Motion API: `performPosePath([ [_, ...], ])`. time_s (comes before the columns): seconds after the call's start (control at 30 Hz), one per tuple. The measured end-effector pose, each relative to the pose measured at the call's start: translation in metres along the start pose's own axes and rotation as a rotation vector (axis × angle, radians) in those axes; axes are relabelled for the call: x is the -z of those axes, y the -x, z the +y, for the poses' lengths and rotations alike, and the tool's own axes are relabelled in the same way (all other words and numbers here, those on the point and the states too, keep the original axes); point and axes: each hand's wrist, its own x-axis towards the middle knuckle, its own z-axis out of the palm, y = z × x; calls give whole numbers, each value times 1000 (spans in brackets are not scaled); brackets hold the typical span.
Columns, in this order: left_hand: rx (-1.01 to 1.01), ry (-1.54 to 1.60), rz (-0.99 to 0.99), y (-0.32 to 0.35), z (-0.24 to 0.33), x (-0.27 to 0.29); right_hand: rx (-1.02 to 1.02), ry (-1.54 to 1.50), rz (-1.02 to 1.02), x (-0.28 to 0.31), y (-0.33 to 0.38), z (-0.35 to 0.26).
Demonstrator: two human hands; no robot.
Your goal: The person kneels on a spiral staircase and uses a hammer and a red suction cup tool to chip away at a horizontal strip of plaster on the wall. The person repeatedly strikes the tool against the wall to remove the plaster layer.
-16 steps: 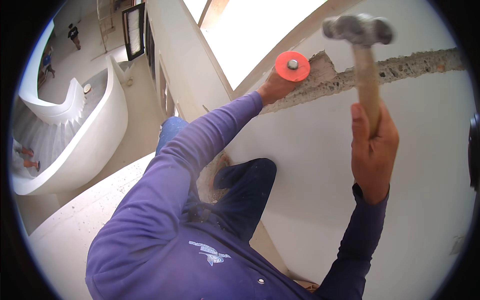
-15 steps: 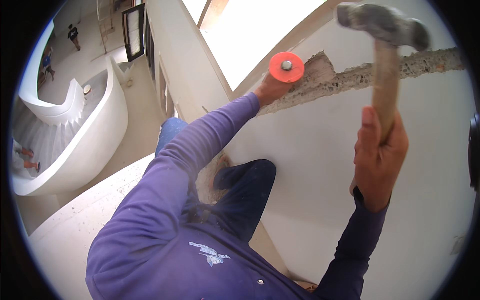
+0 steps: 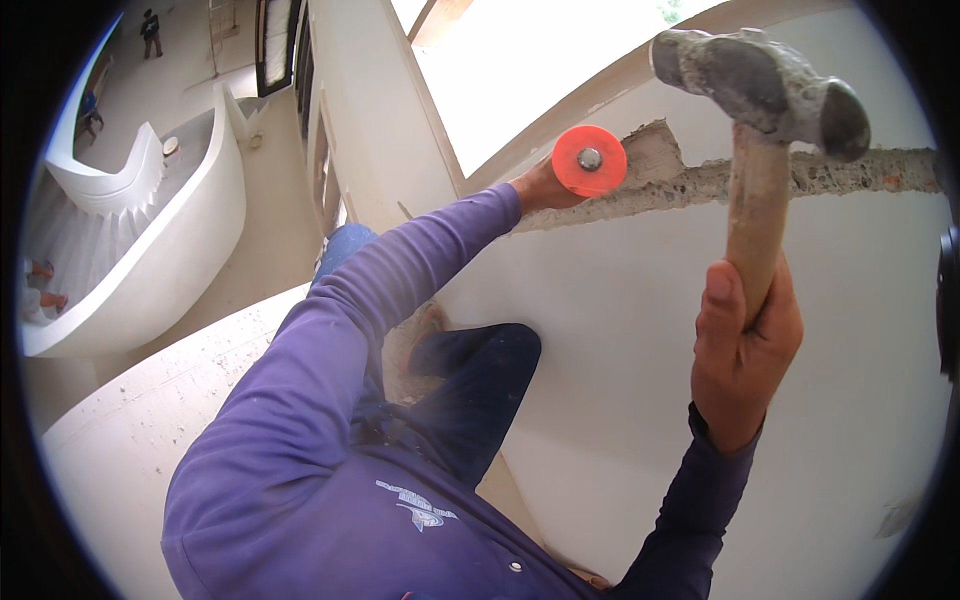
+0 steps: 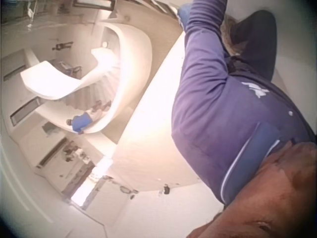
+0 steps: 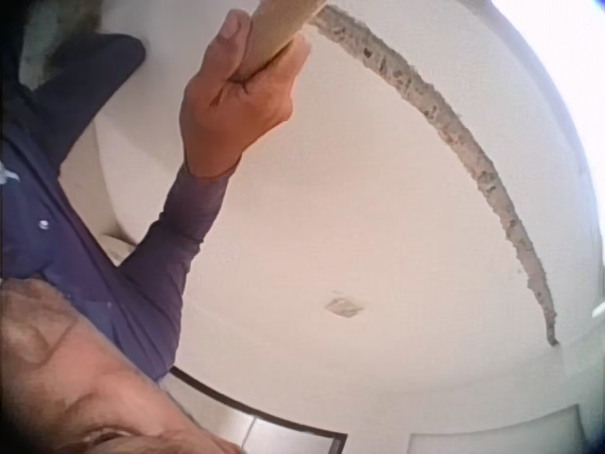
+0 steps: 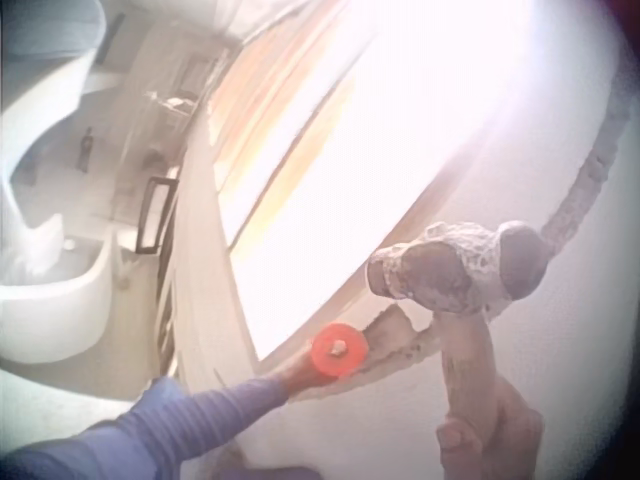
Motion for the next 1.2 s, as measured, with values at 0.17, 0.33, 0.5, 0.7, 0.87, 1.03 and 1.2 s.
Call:
performPosePath([
  [0.17, 52, -6, -222, 1, 18, -1, 116, 599, -300, -13, -8, 53],
  [0.33, 195, 1, -223, 4, 19, 10, 41, 364, -201, -10, -15, 9],
  [0.5, -13, -52, -82, 6, -4, 2, 158, 310, -127, -15, -9, 14],
  [0.7, 186, 47, -165, 0, 9, 7, 34, 494, -293, -3, -16, 23],
  [0.87, 271, 26, -183, 4, -24, 12, 154, -48, 111, -9, -13, -17],
  [1.03, 128, 35, -218, -11, 33, 6, 71, 688, -350, -15, -14, 62],
  [1.2, 191, -30, -100, 1, 4, 17, 71, 296, -154, -14, -37, -16],
])
